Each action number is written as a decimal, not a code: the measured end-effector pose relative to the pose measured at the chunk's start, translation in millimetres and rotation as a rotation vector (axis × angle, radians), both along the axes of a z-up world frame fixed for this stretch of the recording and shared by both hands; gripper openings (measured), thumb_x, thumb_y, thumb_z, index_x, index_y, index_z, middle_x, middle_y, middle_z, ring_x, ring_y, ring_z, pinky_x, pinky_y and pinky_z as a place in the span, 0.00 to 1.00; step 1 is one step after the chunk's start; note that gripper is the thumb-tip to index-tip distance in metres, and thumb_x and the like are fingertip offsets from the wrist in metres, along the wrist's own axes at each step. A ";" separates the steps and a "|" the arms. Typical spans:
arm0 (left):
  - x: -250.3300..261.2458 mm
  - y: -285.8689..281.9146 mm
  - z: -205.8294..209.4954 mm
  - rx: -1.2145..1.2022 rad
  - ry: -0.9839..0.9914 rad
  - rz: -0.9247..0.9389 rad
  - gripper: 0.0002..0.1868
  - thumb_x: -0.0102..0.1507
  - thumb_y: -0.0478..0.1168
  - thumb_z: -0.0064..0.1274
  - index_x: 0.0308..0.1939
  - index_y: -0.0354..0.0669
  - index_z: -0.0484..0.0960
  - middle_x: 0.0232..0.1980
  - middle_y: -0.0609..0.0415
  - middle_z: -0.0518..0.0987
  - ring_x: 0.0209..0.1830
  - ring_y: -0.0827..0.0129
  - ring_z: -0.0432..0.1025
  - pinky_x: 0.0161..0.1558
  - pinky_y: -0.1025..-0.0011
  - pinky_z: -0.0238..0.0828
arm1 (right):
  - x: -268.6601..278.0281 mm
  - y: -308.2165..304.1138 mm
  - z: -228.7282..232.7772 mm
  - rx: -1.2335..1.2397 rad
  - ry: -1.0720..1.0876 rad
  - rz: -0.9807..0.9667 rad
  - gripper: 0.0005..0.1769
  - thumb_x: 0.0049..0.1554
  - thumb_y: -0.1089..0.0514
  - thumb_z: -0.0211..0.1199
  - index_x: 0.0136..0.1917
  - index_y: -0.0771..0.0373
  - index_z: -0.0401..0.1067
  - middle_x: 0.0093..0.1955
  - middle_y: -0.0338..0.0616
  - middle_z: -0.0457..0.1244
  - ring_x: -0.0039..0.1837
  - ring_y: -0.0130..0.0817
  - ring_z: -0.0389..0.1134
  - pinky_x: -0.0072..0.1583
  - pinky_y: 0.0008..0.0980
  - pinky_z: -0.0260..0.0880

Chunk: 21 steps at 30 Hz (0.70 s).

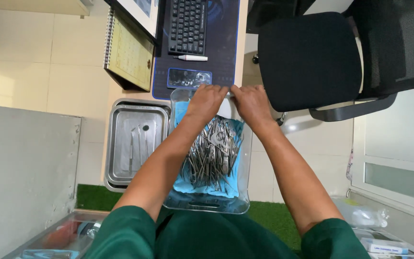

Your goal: The person wipes a metal tray with a white paper towel, then picks up various surgical instruments from a plastic container and places them into the tray. The person then carries the tray to a sterilizer, places it inside, and returns to continue sorting instruments.

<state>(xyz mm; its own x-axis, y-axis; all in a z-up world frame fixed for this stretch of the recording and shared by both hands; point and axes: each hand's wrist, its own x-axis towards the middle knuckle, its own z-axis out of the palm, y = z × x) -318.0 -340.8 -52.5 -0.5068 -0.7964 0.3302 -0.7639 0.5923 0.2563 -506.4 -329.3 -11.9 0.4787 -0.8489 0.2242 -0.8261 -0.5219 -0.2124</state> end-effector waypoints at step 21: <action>47.8 36.1 29.0 -0.101 0.027 0.105 0.22 0.57 0.31 0.52 0.57 0.41 0.81 0.57 0.48 0.80 0.62 0.54 0.71 0.66 0.52 0.62 | 18.7 6.5 4.5 0.094 0.074 -0.091 0.04 0.64 0.57 0.58 0.49 0.58 0.70 0.42 0.46 0.69 0.47 0.49 0.71 0.52 0.53 0.58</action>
<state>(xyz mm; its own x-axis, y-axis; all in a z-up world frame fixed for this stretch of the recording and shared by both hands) -270.2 -304.8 -23.5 -0.4125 -0.8066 0.4234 -0.8166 0.5334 0.2207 -487.7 -322.9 -7.4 0.4111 -0.9051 0.1088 -0.8844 -0.4249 -0.1931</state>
